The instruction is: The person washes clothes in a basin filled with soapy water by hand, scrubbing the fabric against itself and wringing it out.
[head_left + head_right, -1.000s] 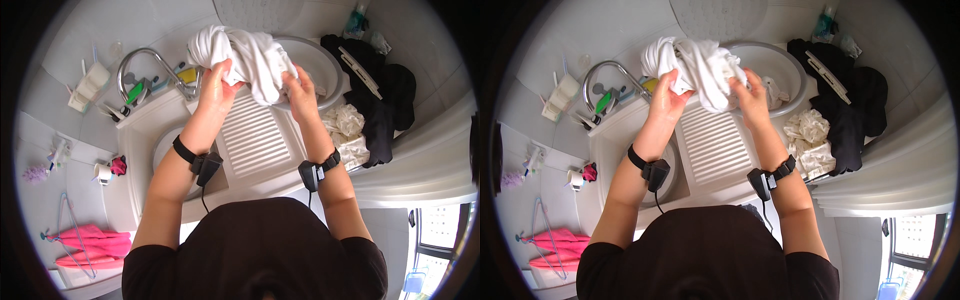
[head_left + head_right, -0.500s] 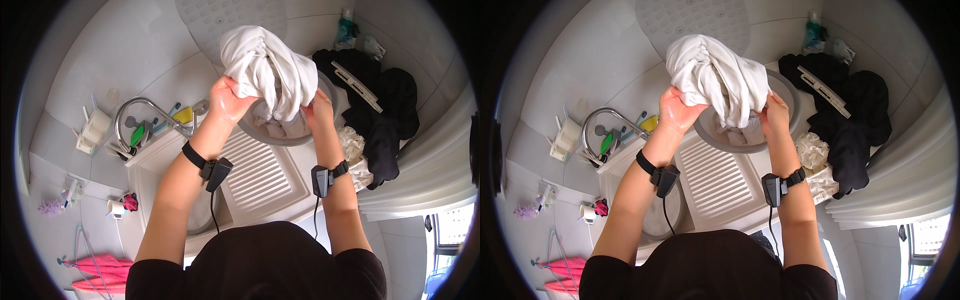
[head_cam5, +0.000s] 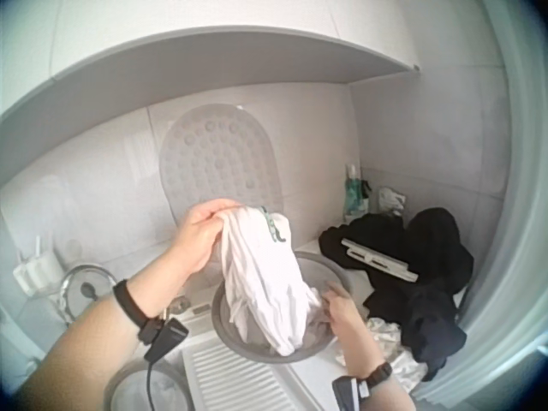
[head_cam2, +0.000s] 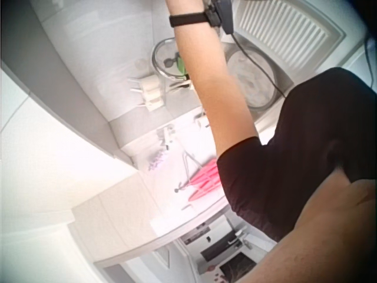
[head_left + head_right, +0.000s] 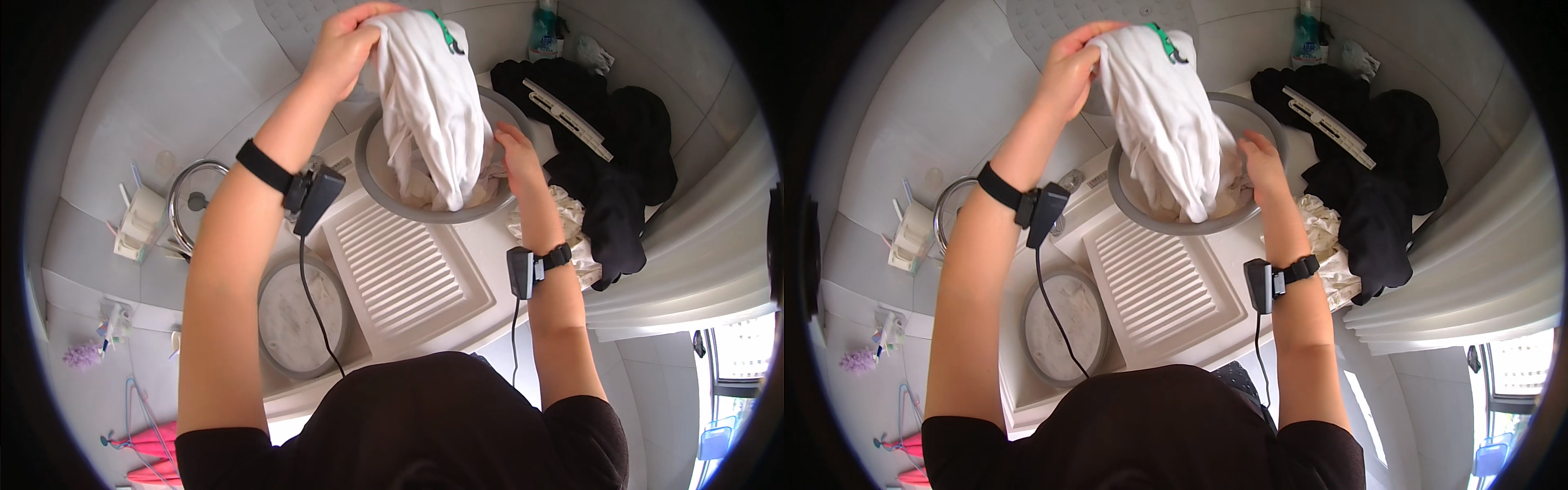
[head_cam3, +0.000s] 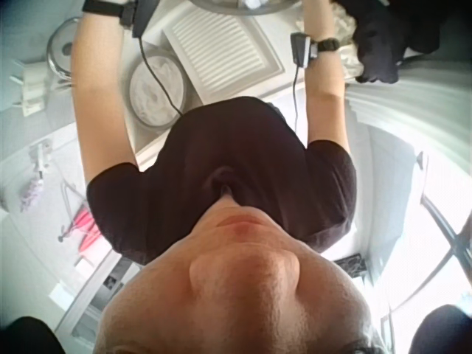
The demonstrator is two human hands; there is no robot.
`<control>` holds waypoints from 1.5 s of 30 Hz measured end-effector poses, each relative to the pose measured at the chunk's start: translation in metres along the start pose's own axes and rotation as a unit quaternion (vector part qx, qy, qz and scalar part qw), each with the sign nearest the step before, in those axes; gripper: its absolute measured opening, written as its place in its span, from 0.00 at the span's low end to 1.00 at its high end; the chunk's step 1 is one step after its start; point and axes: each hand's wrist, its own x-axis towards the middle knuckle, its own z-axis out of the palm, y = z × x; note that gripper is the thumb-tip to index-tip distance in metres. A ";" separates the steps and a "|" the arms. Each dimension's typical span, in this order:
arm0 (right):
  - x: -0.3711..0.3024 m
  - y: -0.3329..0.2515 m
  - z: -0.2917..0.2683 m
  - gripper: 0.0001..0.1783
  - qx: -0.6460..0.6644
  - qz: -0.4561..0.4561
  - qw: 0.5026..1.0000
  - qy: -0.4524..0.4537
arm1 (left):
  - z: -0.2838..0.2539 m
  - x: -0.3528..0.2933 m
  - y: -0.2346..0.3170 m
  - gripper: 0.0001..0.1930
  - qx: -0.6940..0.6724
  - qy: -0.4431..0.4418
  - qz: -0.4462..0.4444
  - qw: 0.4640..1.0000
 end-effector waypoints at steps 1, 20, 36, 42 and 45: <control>-0.002 -0.003 -0.002 0.24 -0.001 0.000 1.000 0.001 | 0.001 0.005 0.001 0.18 -0.002 -0.001 0.001 1.000; -0.032 -0.068 0.004 0.14 -0.422 -0.446 0.755 0.230 | -0.045 -0.001 -0.001 0.13 0.615 0.005 0.135 0.777; 0.047 -0.104 -0.013 0.13 0.108 -0.194 0.975 0.018 | -0.059 0.051 0.003 0.16 -0.034 0.100 -0.086 0.991; 0.025 -0.081 -0.007 0.12 0.040 -0.431 0.899 0.059 | -0.066 0.046 -0.021 0.19 -0.221 0.042 0.043 0.973; 0.002 -0.053 -0.017 0.08 -0.160 -0.375 0.905 -0.122 | -0.081 0.001 -0.050 0.17 -0.207 0.049 -0.115 0.970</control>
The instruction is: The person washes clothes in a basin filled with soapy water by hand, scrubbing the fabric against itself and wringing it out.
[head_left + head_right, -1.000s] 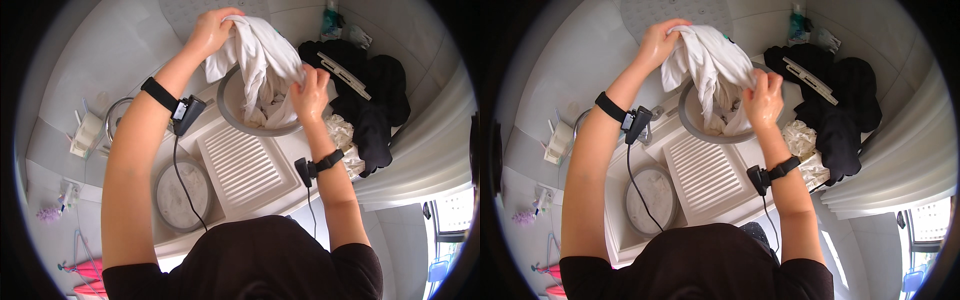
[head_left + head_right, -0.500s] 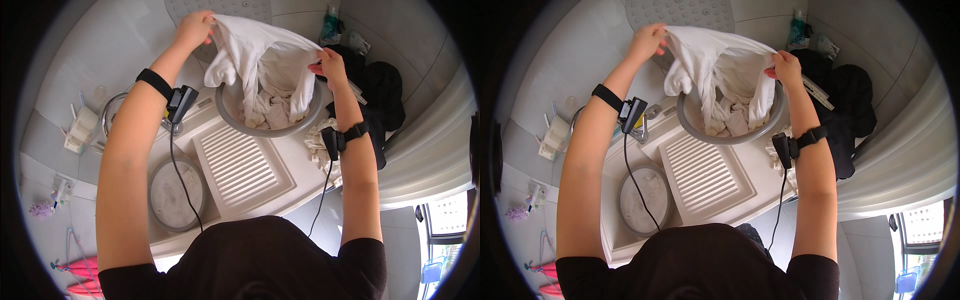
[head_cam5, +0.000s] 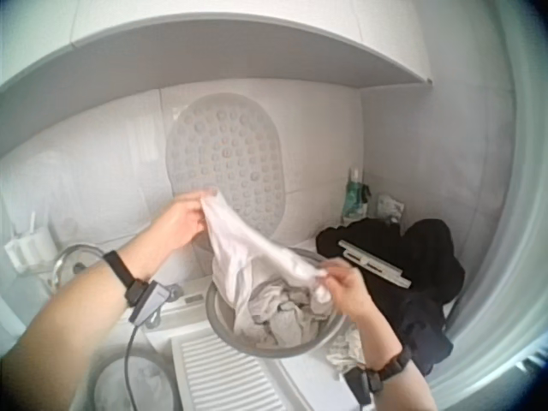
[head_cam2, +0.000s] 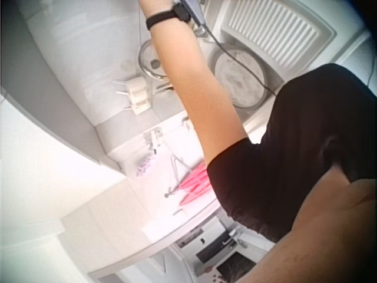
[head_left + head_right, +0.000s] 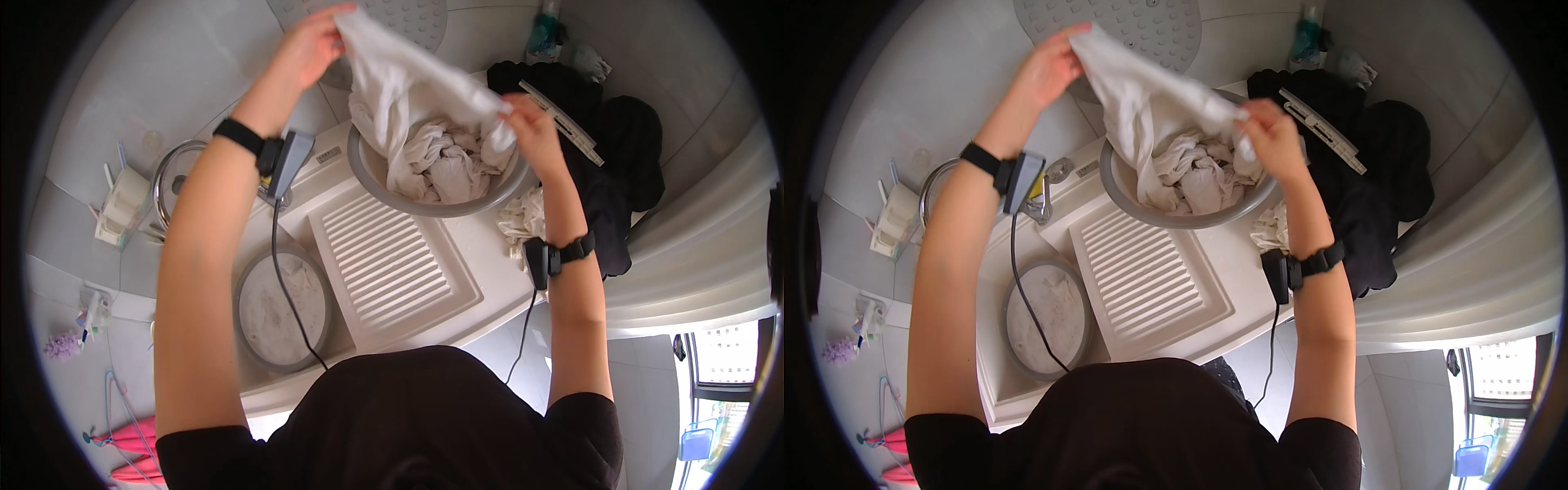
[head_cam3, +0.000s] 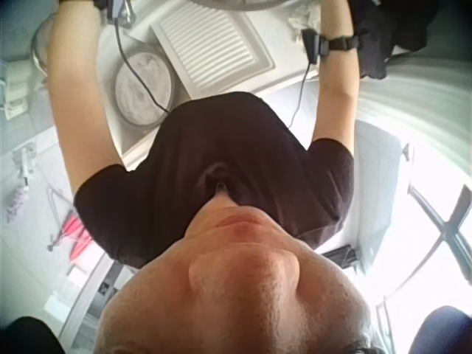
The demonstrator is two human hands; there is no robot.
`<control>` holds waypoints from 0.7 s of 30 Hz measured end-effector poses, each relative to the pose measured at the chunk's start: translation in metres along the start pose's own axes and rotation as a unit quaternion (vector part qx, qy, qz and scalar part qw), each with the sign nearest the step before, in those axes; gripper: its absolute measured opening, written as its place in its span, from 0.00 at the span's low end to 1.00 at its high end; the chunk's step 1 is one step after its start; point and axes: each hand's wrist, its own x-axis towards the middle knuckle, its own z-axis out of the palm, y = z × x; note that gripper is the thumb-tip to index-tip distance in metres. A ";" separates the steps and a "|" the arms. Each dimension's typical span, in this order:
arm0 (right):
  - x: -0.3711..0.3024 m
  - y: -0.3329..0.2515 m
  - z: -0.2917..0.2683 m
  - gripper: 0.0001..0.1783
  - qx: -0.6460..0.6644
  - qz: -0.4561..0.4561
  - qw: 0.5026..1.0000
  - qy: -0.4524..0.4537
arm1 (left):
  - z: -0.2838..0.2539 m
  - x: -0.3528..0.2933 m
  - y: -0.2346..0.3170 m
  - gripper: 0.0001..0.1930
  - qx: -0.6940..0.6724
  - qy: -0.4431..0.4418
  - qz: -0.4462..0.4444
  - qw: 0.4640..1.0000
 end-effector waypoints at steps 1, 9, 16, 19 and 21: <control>-0.013 -0.003 0.005 0.07 -0.054 0.040 0.994 -0.085 | -0.005 -0.018 -0.016 0.16 -0.008 0.020 -0.028 0.999; -0.077 0.001 0.052 0.16 -0.266 -0.016 0.919 -0.292 | -0.046 -0.130 -0.107 0.16 -0.123 0.111 -0.123 0.979; -0.079 -0.002 0.063 0.16 -0.351 0.090 0.898 -0.250 | -0.063 -0.173 -0.122 0.15 -0.100 0.172 -0.149 0.969; -0.079 -0.003 0.068 0.16 -0.389 0.087 0.880 -0.261 | -0.056 -0.181 -0.126 0.19 -0.046 0.168 -0.226 0.959; -0.079 0.000 0.067 0.16 -0.385 0.084 0.880 -0.267 | -0.050 -0.184 -0.131 0.21 0.011 0.098 -0.289 0.952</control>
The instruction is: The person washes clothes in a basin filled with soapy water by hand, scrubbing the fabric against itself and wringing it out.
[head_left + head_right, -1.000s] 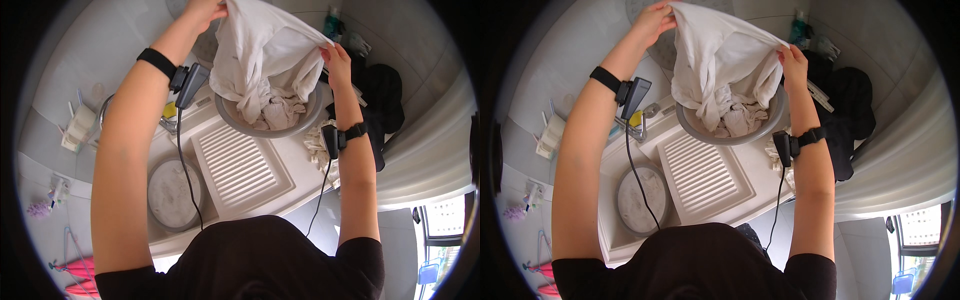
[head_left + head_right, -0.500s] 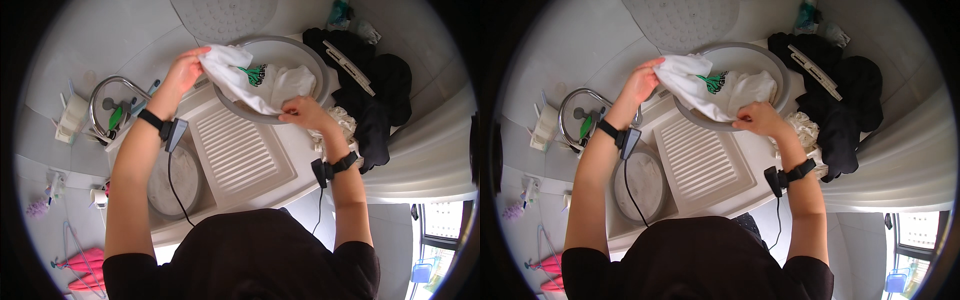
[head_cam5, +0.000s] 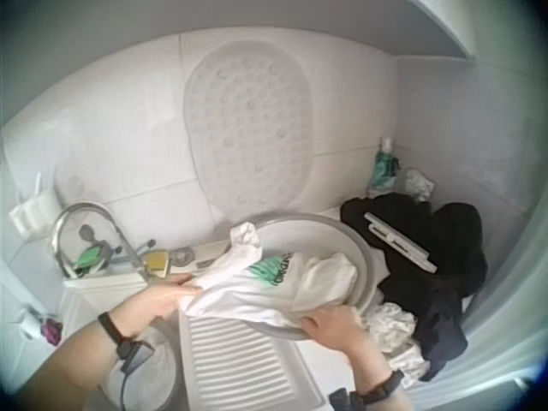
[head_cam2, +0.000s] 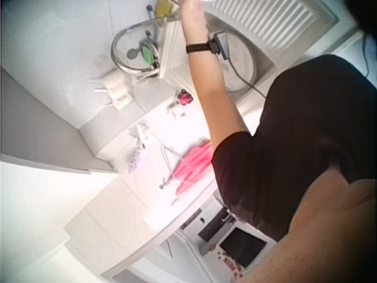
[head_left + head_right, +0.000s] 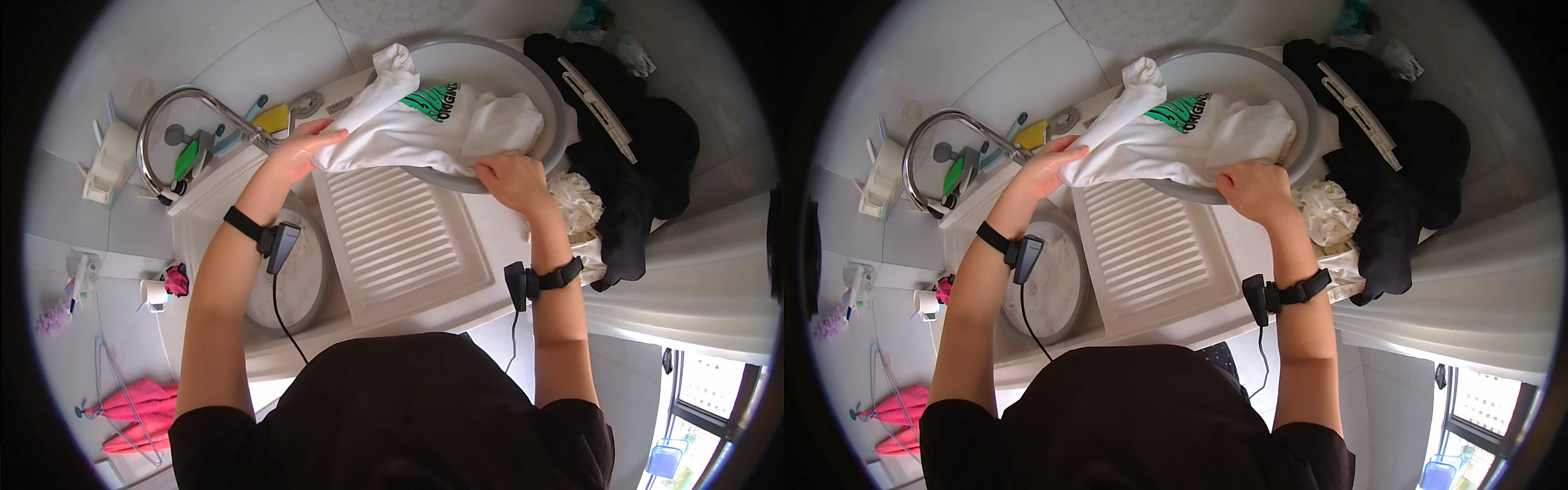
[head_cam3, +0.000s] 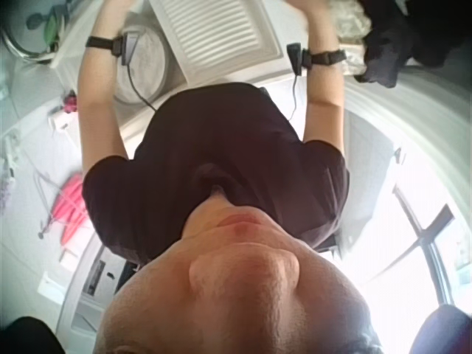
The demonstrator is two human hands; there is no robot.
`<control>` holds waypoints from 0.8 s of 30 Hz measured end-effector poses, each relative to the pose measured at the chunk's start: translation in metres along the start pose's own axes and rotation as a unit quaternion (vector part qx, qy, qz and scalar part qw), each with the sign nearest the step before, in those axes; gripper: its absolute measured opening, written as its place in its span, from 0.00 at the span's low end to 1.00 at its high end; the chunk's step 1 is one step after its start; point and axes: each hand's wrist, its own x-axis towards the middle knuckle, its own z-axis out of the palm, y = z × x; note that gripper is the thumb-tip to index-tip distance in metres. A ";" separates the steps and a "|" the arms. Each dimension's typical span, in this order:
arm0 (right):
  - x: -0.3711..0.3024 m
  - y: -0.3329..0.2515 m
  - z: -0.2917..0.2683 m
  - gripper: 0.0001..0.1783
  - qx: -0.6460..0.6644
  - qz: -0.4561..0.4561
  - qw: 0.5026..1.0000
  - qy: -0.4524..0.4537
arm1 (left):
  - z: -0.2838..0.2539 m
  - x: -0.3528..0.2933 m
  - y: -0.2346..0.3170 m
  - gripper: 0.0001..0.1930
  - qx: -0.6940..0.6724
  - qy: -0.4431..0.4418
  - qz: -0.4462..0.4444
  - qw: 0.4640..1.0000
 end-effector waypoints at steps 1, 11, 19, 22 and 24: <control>0.000 0.001 0.000 0.16 0.000 -0.004 1.000 -0.001 | 0.001 0.003 -0.004 0.21 -0.002 0.003 -0.002 1.000; 0.005 -0.004 -0.007 0.17 -0.023 0.029 0.996 -0.086 | -0.007 0.011 0.015 0.24 -0.240 0.034 0.148 0.959; 0.021 0.013 -0.003 0.13 0.098 0.012 0.991 -0.090 | -0.009 0.005 0.040 0.30 -0.205 -0.015 0.144 0.968; 0.034 0.019 -0.010 0.13 0.166 0.053 0.983 -0.062 | -0.012 0.003 0.041 0.31 -0.189 -0.040 0.142 0.971; 0.042 0.025 -0.010 0.14 0.140 0.045 0.988 0.035 | -0.013 0.004 0.042 0.34 -0.146 -0.043 0.150 0.977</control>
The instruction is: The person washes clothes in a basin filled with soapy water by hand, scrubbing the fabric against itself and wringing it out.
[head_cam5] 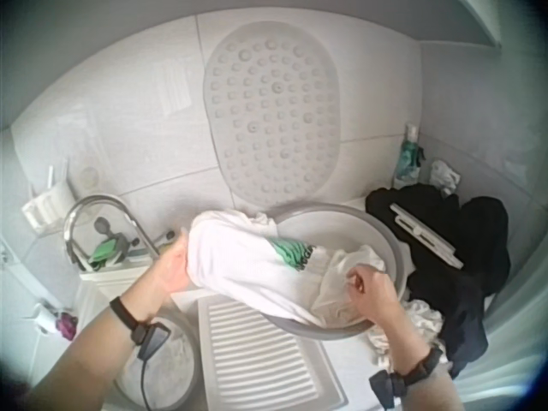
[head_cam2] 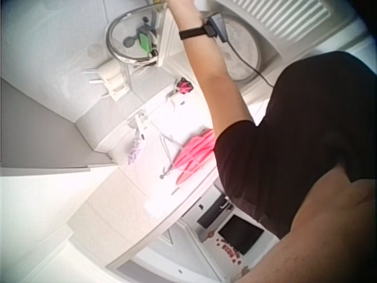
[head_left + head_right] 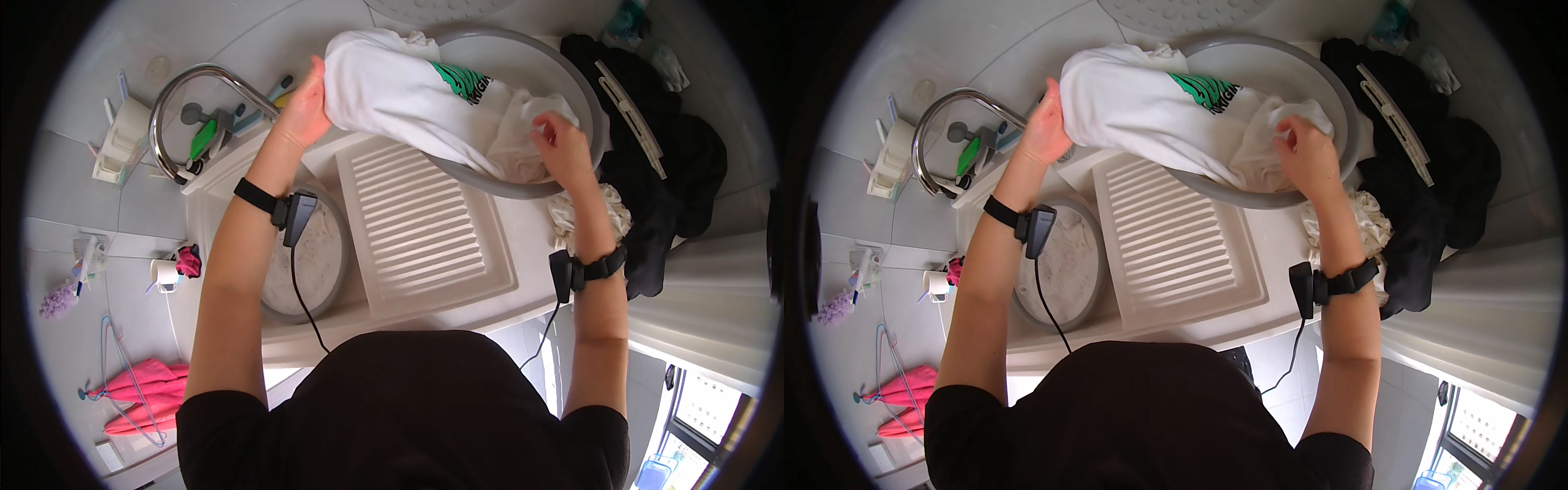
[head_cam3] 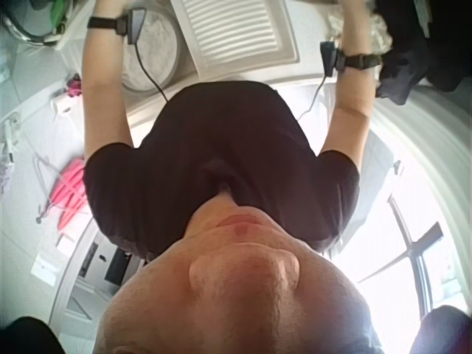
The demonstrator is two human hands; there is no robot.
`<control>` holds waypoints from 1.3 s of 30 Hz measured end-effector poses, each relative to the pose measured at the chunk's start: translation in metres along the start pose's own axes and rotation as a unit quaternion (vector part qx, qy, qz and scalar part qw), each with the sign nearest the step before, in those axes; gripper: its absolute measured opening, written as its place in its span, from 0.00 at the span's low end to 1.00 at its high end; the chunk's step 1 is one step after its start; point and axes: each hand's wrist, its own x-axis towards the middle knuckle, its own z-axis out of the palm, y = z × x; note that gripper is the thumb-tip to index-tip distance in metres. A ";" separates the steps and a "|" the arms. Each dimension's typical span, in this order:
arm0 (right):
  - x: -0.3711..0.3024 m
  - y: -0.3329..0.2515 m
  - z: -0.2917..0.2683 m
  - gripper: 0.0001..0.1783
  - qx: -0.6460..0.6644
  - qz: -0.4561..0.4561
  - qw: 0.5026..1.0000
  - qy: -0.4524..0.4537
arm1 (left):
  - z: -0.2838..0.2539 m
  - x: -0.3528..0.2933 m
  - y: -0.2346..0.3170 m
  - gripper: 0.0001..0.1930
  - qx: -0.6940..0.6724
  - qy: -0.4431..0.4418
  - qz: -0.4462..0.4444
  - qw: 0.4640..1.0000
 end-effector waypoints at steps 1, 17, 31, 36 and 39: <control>0.005 0.004 0.000 0.16 -0.020 -0.022 0.995 0.095 | 0.000 0.001 0.000 0.34 0.000 -0.001 0.001 1.000; 0.010 0.043 -0.010 0.15 -0.100 0.017 0.994 0.045 | 0.021 0.030 0.030 0.38 -0.032 -0.004 0.052 0.998; 0.011 0.027 -0.007 0.20 -0.213 0.057 0.972 -0.083 | 0.055 0.046 0.064 0.43 -0.051 0.032 0.086 0.994; 0.009 0.047 -0.007 0.16 -0.147 0.048 0.987 0.046 | 0.057 0.042 0.069 0.42 -0.019 0.085 0.106 0.991; 0.019 0.057 -0.016 0.17 0.062 0.099 0.988 0.097 | 0.053 0.046 0.071 0.41 -0.012 0.103 0.134 0.985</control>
